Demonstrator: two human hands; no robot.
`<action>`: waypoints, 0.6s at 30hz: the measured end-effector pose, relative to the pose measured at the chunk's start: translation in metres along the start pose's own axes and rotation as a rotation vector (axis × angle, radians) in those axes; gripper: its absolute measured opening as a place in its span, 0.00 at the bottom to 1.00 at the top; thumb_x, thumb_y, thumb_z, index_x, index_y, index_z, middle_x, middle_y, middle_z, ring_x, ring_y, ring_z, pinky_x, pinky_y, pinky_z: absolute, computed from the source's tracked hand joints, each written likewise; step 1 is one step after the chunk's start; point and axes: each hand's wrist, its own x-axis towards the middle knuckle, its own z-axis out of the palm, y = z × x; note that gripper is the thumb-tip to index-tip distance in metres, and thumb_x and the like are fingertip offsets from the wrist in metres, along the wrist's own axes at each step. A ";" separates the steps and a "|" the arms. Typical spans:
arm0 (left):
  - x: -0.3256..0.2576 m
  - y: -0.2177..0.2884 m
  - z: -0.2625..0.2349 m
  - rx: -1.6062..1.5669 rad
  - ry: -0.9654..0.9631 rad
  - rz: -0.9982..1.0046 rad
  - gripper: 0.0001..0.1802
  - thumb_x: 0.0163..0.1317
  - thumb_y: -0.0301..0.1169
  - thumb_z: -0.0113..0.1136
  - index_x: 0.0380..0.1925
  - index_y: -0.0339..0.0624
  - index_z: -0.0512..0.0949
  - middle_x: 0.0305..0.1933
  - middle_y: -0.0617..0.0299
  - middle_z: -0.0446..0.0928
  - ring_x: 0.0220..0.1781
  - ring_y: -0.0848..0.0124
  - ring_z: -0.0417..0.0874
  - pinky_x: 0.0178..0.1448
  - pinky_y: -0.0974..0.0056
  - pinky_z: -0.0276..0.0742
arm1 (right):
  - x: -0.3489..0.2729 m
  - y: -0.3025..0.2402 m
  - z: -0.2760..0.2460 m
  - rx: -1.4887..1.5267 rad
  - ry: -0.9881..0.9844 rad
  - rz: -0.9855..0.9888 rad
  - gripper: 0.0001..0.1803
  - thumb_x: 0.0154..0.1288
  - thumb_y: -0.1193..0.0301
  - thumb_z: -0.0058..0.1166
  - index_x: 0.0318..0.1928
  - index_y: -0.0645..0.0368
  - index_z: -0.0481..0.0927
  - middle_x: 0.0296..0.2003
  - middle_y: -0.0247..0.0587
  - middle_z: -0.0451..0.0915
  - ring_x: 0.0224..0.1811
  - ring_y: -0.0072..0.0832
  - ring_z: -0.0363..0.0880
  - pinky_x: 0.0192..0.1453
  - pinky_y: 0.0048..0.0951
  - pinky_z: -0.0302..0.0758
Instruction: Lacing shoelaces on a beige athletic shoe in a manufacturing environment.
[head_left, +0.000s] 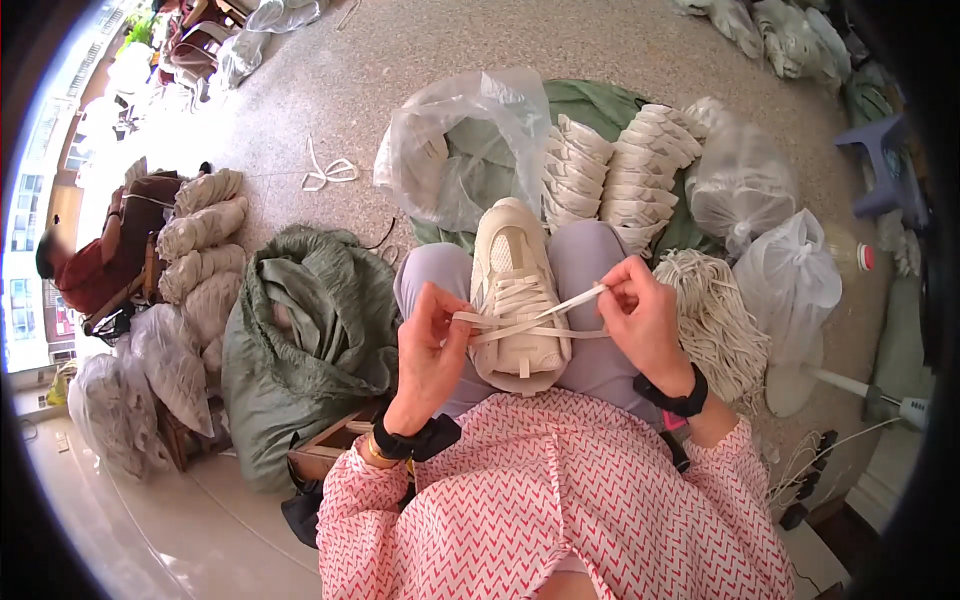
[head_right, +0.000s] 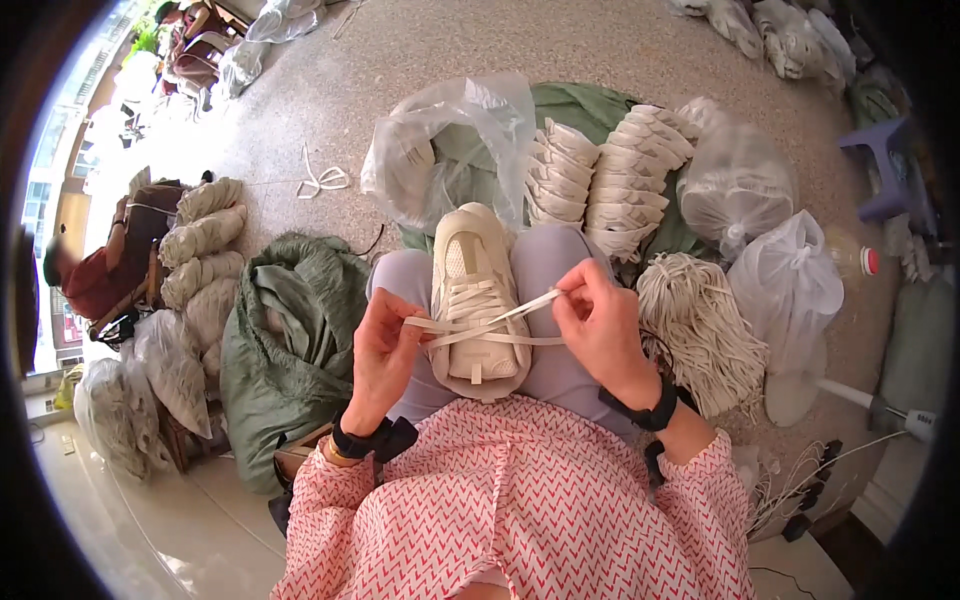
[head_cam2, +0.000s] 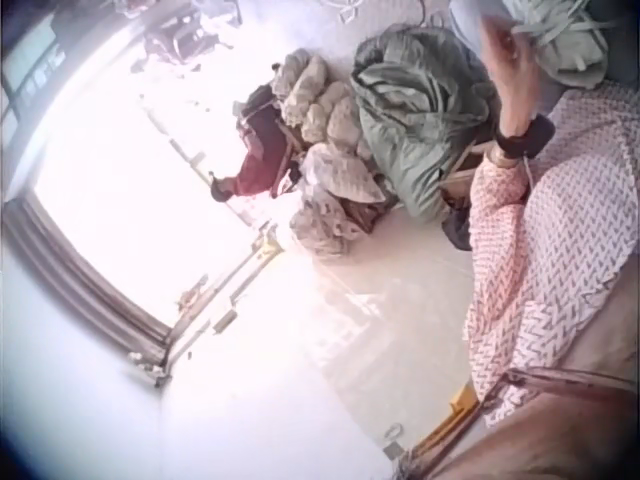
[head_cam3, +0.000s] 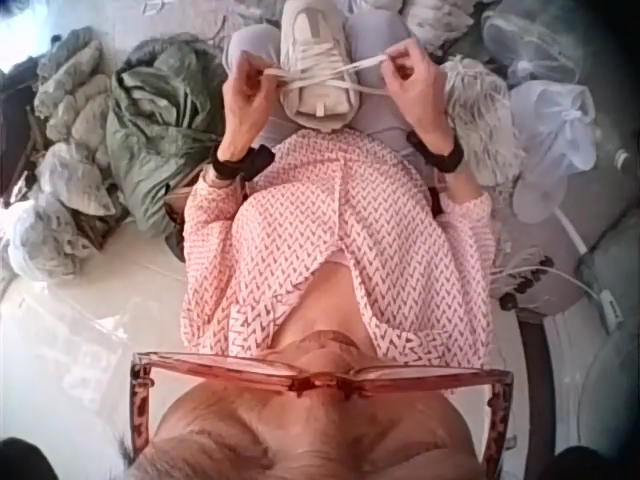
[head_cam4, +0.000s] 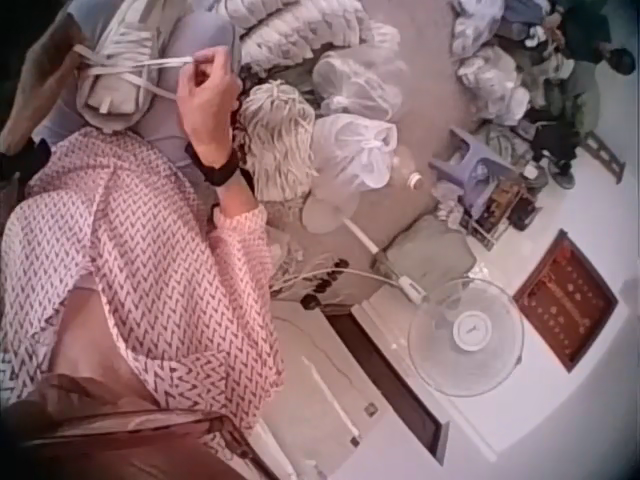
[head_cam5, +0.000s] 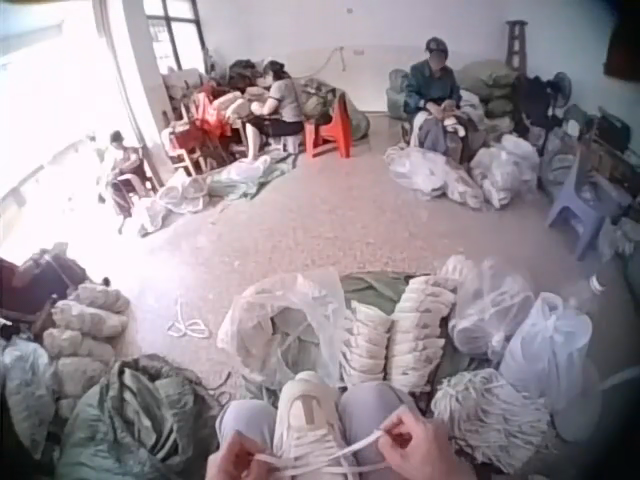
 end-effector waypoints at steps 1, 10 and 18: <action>0.000 0.000 0.000 0.022 0.008 0.017 0.03 0.77 0.20 0.53 0.42 0.36 0.70 0.41 0.62 0.79 0.40 0.77 0.82 0.47 0.70 0.82 | 0.000 0.003 0.001 -0.016 0.011 -0.058 0.05 0.68 0.81 0.58 0.41 0.64 0.75 0.25 0.41 0.84 0.24 0.23 0.84 0.30 0.27 0.78; -0.004 0.008 0.004 0.156 0.059 0.050 0.05 0.77 0.19 0.52 0.40 0.37 0.68 0.35 0.66 0.74 0.35 0.82 0.74 0.40 0.72 0.76 | -0.015 -0.003 -0.007 0.128 -0.069 0.128 0.11 0.70 0.76 0.63 0.47 0.66 0.77 0.28 0.43 0.86 0.24 0.18 0.80 0.29 0.25 0.76; -0.002 0.009 0.004 0.236 0.057 0.022 0.06 0.74 0.21 0.56 0.41 0.37 0.68 0.25 0.61 0.73 0.26 0.77 0.70 0.32 0.66 0.70 | -0.026 -0.009 -0.016 0.062 -0.247 0.251 0.18 0.65 0.75 0.71 0.51 0.65 0.77 0.26 0.34 0.84 0.25 0.12 0.77 0.30 0.21 0.74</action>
